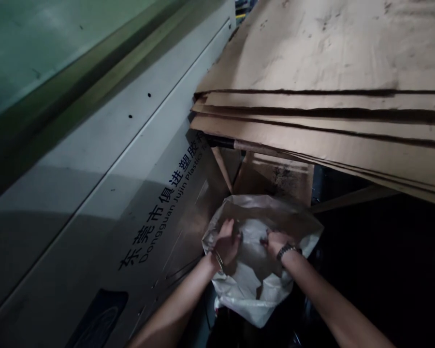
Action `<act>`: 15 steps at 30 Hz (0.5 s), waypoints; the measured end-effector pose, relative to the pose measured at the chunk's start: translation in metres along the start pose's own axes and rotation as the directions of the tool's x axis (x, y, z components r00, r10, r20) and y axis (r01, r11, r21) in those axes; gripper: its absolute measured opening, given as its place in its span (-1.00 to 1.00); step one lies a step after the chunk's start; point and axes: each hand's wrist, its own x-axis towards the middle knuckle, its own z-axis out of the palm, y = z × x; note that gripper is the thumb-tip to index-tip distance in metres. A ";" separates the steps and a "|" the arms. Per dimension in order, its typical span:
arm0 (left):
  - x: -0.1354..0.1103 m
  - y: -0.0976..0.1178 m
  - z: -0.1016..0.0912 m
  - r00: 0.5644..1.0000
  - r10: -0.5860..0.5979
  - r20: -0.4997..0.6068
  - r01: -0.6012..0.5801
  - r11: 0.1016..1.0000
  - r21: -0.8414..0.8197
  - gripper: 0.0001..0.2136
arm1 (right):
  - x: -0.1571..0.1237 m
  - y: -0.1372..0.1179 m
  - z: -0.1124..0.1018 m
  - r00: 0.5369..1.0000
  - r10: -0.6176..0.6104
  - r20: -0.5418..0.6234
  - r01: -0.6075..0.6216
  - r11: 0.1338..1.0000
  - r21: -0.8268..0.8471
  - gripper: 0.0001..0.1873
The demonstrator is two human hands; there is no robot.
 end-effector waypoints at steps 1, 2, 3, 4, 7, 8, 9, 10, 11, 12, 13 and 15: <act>0.008 0.000 -0.006 0.998 0.004 -0.059 -0.006 0.999 -0.046 -0.44 | -0.009 -0.003 -0.001 1.000 -0.024 0.010 0.024 1.000 -0.010 -0.72; 0.013 -0.001 -0.011 0.993 0.006 -0.115 -0.016 0.996 -0.086 -0.46 | -0.017 -0.005 -0.004 0.999 -0.042 0.017 0.043 0.999 -0.008 -0.74; 0.014 -0.004 -0.015 0.984 0.012 -0.176 -0.035 0.991 -0.130 -0.48 | -0.025 -0.006 -0.007 0.998 -0.056 0.019 0.056 0.998 0.004 -0.75; 0.012 -0.009 -0.019 0.968 0.014 -0.251 -0.061 0.981 -0.182 -0.51 | -0.032 -0.006 -0.012 0.998 -0.065 0.014 0.065 0.998 0.027 -0.75; -0.018 -0.033 -0.019 0.870 0.008 -0.493 -0.186 0.932 -0.312 -0.62 | -0.052 0.004 -0.028 0.999 -0.011 -0.034 0.016 0.989 0.149 -0.64; -0.035 -0.045 -0.015 0.839 0.015 -0.543 -0.215 0.928 -0.306 -0.64 | -0.059 0.010 -0.032 0.998 0.041 -0.058 -0.028 0.979 0.201 -0.58; -0.054 -0.058 -0.009 0.797 0.024 -0.603 -0.223 0.940 -0.258 -0.67 | -0.068 0.016 -0.036 0.991 0.110 -0.081 -0.087 0.963 0.254 -0.52; -0.074 -0.071 -0.001 0.745 0.045 -0.665 -0.228 0.954 -0.192 -0.67 | -0.077 0.023 -0.039 0.977 0.191 -0.098 -0.152 0.939 0.309 -0.46; -0.094 -0.085 0.008 0.704 0.055 -0.708 -0.213 0.967 -0.136 -0.67 | -0.086 0.029 -0.039 0.956 0.274 -0.107 -0.219 0.906 0.363 -0.41; -0.112 -0.097 0.017 0.677 0.035 -0.735 -0.165 0.981 -0.105 -0.67 | -0.094 0.035 -0.037 0.931 0.351 -0.096 -0.283 0.864 0.416 -0.36; -0.127 -0.107 0.027 0.686 0.029 -0.727 -0.124 0.989 -0.077 -0.66 | -0.102 0.039 -0.032 0.908 0.413 -0.066 -0.338 0.818 0.465 -0.32; -0.143 -0.115 0.041 0.779 0.027 -0.627 -0.074 0.996 -0.050 -0.61 | -0.113 0.043 -0.014 0.884 0.465 0.045 -0.407 0.720 0.562 -0.30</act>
